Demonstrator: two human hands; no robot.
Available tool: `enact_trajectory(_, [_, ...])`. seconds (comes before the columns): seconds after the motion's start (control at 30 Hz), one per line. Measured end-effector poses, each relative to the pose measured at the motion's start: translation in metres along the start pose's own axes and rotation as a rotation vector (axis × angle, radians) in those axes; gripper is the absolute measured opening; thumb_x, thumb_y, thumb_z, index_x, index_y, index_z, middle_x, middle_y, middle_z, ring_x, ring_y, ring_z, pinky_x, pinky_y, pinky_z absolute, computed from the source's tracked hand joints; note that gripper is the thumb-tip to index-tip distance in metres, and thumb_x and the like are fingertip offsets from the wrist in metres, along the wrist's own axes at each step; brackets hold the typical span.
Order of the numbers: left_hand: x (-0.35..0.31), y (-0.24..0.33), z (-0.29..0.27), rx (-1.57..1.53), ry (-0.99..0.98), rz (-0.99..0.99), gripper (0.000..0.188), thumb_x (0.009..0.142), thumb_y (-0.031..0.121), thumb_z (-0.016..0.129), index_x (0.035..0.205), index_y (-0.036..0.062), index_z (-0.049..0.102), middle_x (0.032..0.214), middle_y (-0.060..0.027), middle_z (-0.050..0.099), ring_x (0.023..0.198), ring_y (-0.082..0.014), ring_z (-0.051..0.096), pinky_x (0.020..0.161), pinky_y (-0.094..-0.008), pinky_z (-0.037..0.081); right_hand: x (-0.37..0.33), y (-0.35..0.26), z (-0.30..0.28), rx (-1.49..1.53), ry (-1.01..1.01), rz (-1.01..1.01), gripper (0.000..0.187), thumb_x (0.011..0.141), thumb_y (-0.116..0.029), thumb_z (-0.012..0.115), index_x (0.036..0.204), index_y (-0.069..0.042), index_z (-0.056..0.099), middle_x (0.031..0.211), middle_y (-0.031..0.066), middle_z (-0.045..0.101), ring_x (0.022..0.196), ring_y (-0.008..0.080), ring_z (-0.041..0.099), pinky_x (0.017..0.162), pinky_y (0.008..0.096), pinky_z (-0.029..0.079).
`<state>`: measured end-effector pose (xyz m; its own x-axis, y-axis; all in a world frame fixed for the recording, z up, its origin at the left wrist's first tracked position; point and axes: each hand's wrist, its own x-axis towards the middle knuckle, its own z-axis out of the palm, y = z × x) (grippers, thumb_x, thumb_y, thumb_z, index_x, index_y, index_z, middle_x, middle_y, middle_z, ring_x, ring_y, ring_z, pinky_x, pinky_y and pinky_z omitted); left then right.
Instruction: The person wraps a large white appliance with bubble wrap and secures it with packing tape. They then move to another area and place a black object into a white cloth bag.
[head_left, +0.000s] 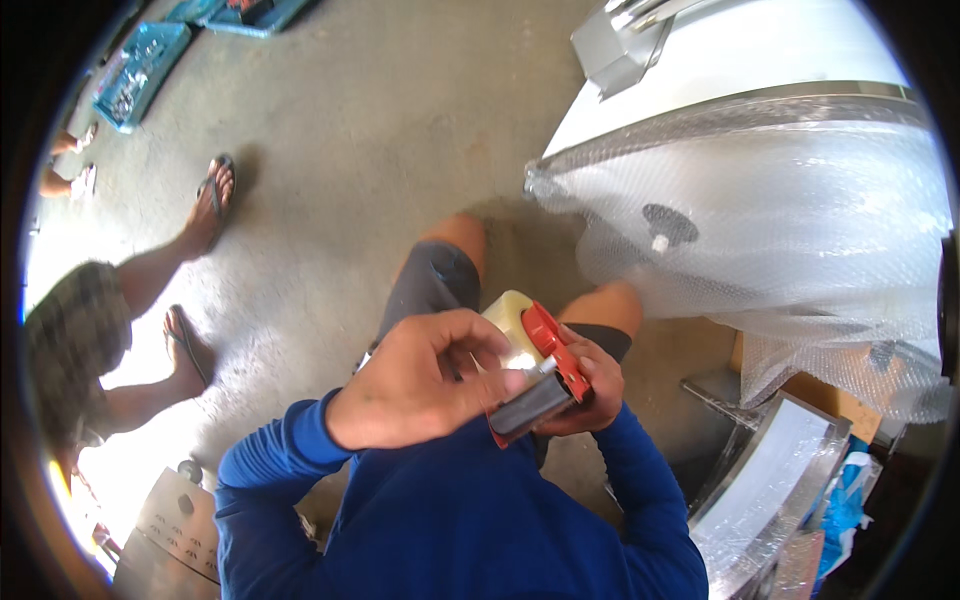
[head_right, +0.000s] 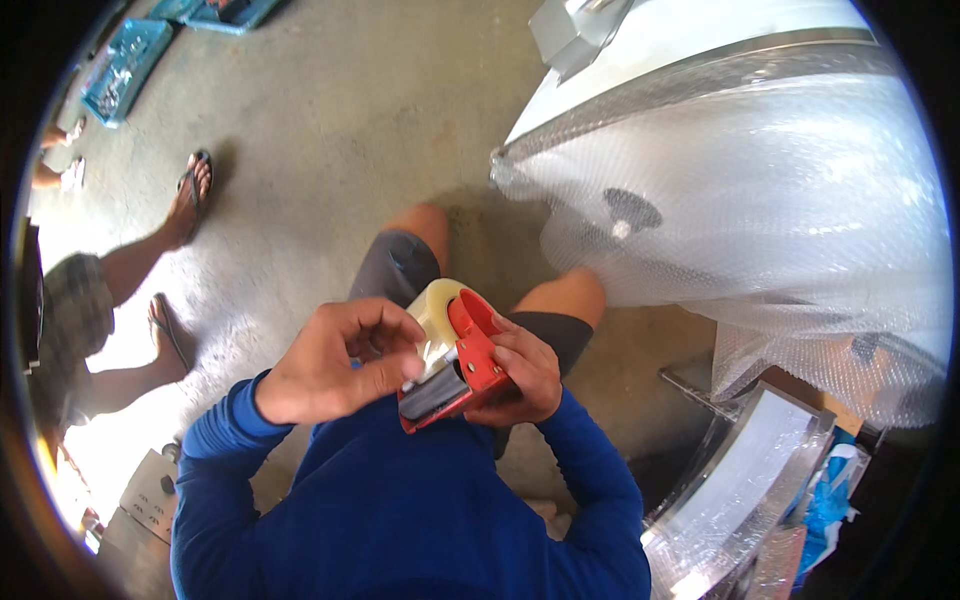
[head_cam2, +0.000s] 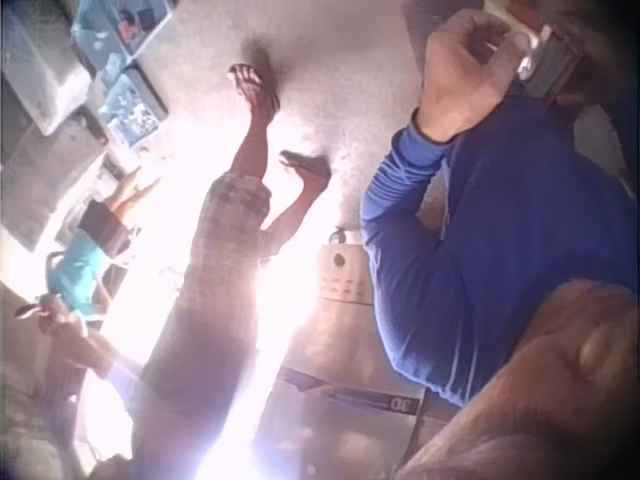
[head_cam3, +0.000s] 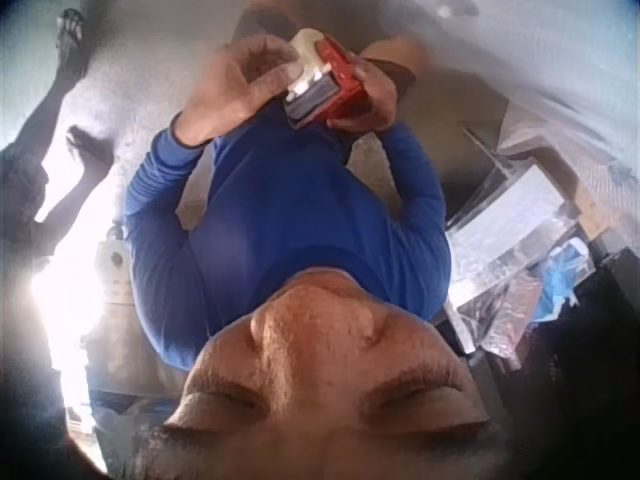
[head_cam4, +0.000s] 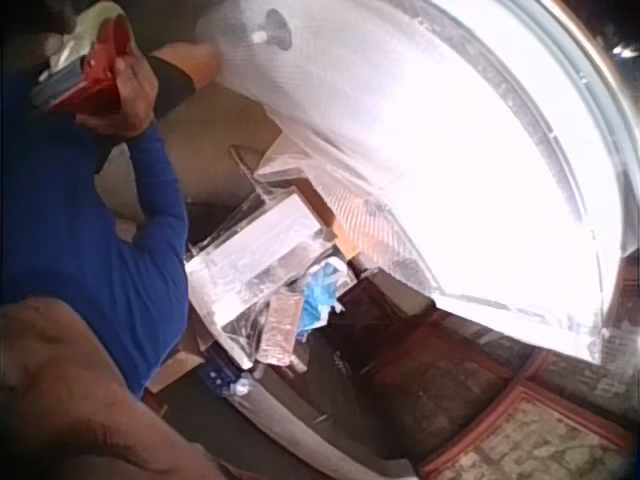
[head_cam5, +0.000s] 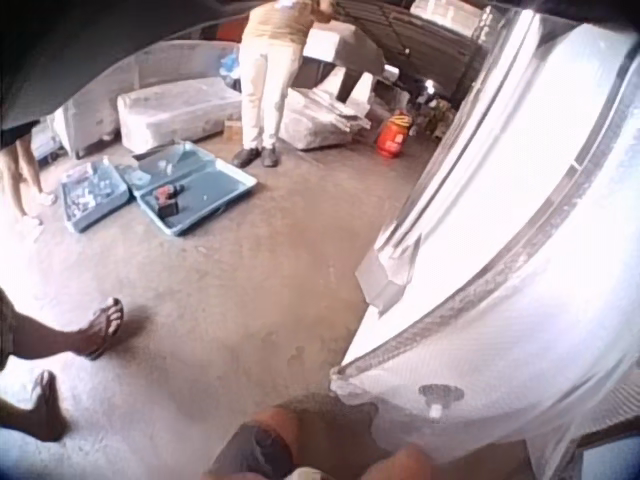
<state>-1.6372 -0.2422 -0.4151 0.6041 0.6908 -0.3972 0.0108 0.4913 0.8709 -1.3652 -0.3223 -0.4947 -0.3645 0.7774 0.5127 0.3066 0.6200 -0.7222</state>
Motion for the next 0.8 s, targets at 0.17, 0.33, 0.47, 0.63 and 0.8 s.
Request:
enact_trajectory(0.17, [-0.003, -0.007, 0.008, -0.032, -0.038, -0.071, 0.013, 0.088, 0.007, 0.071, 0.091, -0.0047, 0.071, 0.075, -0.0117, 0.072, 0.065, -0.0146, 0.068, 0.06, -0.0274, 0.053, -0.01, -0.013, 0.0, -0.182, -0.108, 0.123, 0.089, 0.072, -0.033, 0.089, 0.14, -0.009, 0.037, 0.096, 0.0164, 0.067, 0.086, 0.0314, 0.072, 0.096, 0.0568, 0.053])
enact_trajectory(0.33, [0.002, -0.026, -0.003, 0.038, 0.042, -0.093, 0.009, 0.089, 0.003, 0.066, 0.09, -0.0041, 0.072, 0.075, -0.0101, 0.071, 0.066, -0.0108, 0.066, 0.06, -0.0263, 0.051, -0.005, -0.015, 0.004, -0.226, -0.153, 0.11, 0.078, 0.077, -0.032, 0.086, 0.139, -0.018, 0.042, 0.097, 0.013, 0.065, 0.084, 0.0277, 0.071, 0.095, 0.0539, 0.055])
enact_trajectory(0.47, [0.011, -0.04, -0.01, 0.19, 0.071, -0.06, 0.012, 0.09, 0.005, 0.061, 0.091, -0.0046, 0.068, 0.074, -0.0152, 0.069, 0.066, -0.0211, 0.068, 0.061, -0.0324, 0.052, 0.005, -0.02, 0.001, -0.397, -0.288, -0.011, 0.057, 0.082, -0.028, 0.079, 0.132, -0.023, 0.053, 0.096, 0.0103, 0.064, 0.081, 0.0254, 0.069, 0.095, 0.0499, 0.055])
enact_trajectory(0.63, [0.014, -0.056, -0.006, 0.313, 0.137, 0.192, 0.006, 0.092, -0.002, 0.06, 0.092, -0.0036, 0.065, 0.078, -0.0132, 0.067, 0.07, -0.0186, 0.065, 0.065, -0.0309, 0.051, 0.008, -0.011, 0.005, -0.37, -0.223, 0.054, 0.068, 0.072, -0.022, 0.083, 0.134, -0.022, 0.056, 0.099, 0.0126, 0.064, 0.083, 0.0295, 0.067, 0.081, 0.0437, 0.059])
enact_trajectory(0.8, [0.008, -0.054, 0.006, 0.426, 0.246, 0.283, 0.006, 0.091, -0.004, 0.059, 0.09, -0.0039, 0.065, 0.075, -0.0132, 0.066, 0.066, -0.0197, 0.065, 0.063, -0.0311, 0.051, -0.003, -0.026, 0.006, -0.085, -0.223, 0.386, 0.082, 0.067, -0.022, 0.084, 0.142, -0.017, 0.052, 0.103, 0.0163, 0.065, 0.083, 0.032, 0.067, 0.072, 0.0391, 0.058])
